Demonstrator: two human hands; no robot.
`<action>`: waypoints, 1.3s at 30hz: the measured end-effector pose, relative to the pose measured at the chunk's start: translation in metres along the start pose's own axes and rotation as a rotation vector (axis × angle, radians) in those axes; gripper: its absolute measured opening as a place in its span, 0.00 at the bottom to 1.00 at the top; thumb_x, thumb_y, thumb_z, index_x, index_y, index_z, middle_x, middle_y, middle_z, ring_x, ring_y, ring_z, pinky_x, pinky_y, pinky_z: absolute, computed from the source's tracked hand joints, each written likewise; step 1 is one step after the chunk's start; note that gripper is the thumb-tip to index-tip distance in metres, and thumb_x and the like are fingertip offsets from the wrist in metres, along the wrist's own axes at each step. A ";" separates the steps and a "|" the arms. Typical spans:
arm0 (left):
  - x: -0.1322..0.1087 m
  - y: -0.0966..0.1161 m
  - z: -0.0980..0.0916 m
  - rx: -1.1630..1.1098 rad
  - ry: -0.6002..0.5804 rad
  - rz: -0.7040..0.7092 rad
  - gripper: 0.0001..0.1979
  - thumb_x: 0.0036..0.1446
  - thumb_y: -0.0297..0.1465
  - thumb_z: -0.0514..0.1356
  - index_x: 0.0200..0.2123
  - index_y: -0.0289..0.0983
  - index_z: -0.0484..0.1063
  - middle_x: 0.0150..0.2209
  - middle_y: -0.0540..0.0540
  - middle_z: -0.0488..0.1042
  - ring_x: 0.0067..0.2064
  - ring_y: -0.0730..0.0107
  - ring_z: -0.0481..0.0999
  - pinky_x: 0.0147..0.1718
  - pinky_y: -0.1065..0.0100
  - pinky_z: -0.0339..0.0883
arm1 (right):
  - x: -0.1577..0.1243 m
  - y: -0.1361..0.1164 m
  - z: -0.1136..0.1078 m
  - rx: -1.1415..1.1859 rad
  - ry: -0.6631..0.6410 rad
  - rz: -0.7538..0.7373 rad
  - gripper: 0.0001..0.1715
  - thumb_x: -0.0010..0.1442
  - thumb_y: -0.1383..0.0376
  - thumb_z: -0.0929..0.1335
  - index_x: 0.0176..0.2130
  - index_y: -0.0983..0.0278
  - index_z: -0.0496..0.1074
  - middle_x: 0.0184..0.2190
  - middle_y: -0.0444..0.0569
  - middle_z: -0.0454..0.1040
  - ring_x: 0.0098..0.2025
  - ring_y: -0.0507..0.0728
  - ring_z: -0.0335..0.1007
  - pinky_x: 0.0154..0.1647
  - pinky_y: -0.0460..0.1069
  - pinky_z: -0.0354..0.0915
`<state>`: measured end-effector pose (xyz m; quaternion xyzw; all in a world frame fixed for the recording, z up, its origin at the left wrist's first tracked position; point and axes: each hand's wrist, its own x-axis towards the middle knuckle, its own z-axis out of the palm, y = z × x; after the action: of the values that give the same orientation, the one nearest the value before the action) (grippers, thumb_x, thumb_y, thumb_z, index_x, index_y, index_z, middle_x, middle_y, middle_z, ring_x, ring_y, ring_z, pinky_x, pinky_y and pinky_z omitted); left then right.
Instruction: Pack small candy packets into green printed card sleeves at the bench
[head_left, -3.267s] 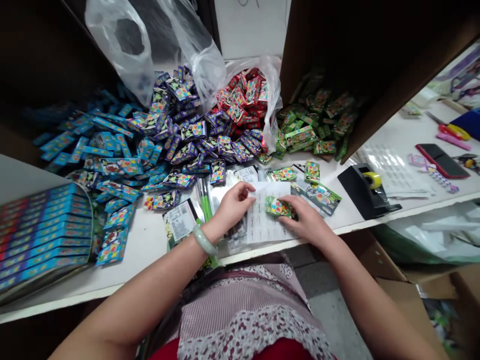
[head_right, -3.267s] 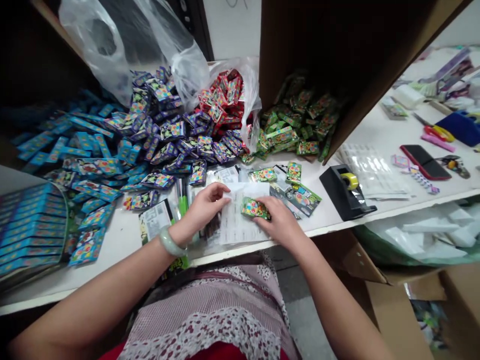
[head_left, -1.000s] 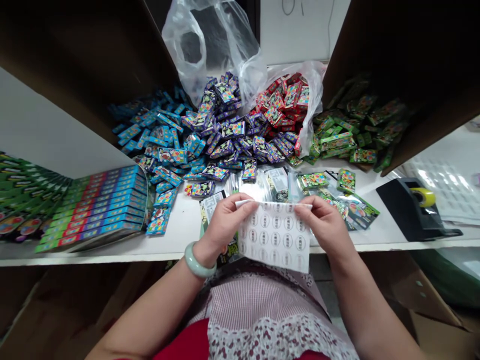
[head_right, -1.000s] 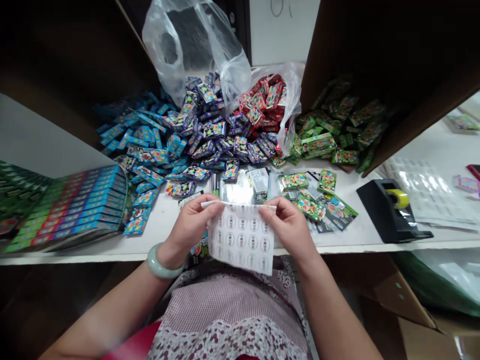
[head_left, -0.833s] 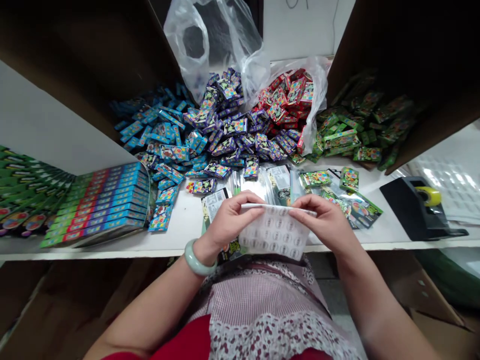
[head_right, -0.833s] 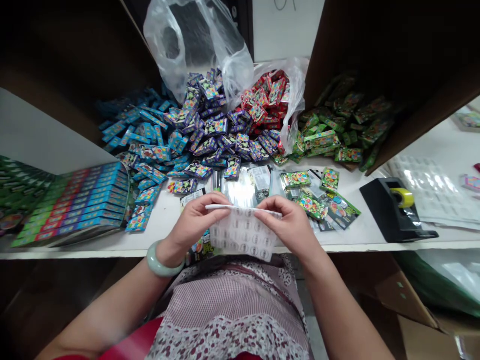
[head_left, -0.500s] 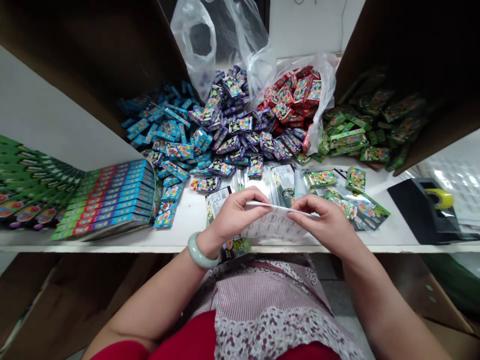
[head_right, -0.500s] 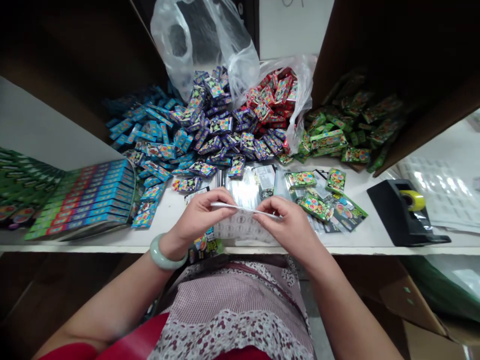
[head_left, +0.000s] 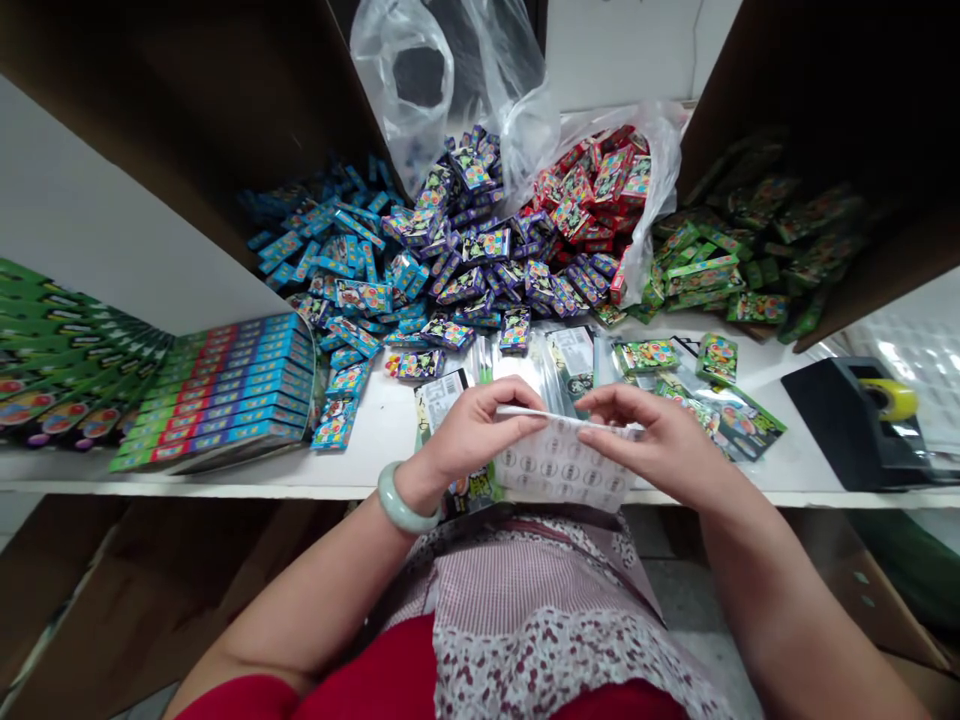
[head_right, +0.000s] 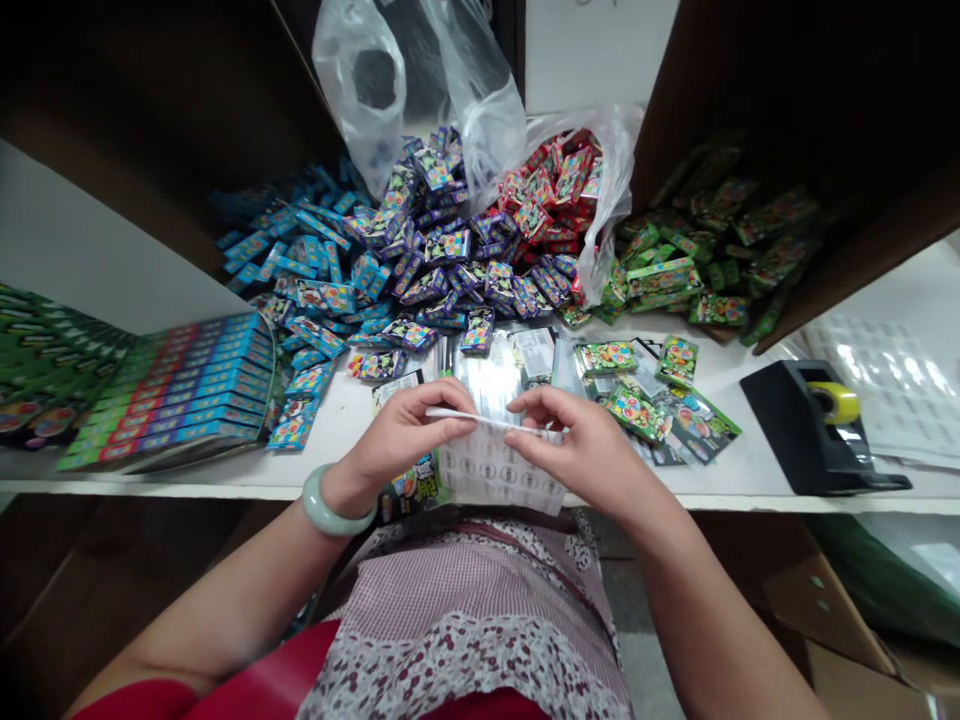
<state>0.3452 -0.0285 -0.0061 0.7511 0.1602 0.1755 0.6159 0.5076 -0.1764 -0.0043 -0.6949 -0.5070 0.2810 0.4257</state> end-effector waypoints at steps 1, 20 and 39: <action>0.000 0.001 0.001 0.024 -0.002 0.008 0.03 0.54 0.29 0.62 0.29 0.37 0.74 0.31 0.48 0.72 0.35 0.72 0.70 0.37 0.69 0.65 | 0.001 -0.001 0.000 -0.035 -0.022 -0.022 0.10 0.56 0.59 0.71 0.39 0.60 0.73 0.32 0.46 0.75 0.34 0.54 0.69 0.35 0.48 0.63; -0.002 -0.005 -0.001 -0.057 0.028 -0.087 0.07 0.52 0.33 0.64 0.33 0.36 0.71 0.33 0.49 0.71 0.34 0.73 0.70 0.34 0.72 0.64 | 0.004 -0.002 0.003 -0.024 -0.040 0.018 0.13 0.59 0.57 0.69 0.28 0.62 0.72 0.25 0.44 0.74 0.29 0.53 0.67 0.31 0.48 0.62; -0.002 -0.005 0.005 -0.007 0.036 -0.120 0.05 0.53 0.32 0.62 0.30 0.36 0.72 0.28 0.50 0.71 0.29 0.74 0.68 0.30 0.71 0.62 | 0.012 -0.006 0.008 -0.063 -0.065 -0.006 0.08 0.58 0.60 0.69 0.30 0.61 0.70 0.27 0.44 0.73 0.30 0.52 0.67 0.28 0.46 0.59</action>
<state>0.3456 -0.0323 -0.0119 0.7348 0.2156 0.1521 0.6248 0.5023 -0.1623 -0.0020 -0.6970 -0.5312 0.2862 0.3875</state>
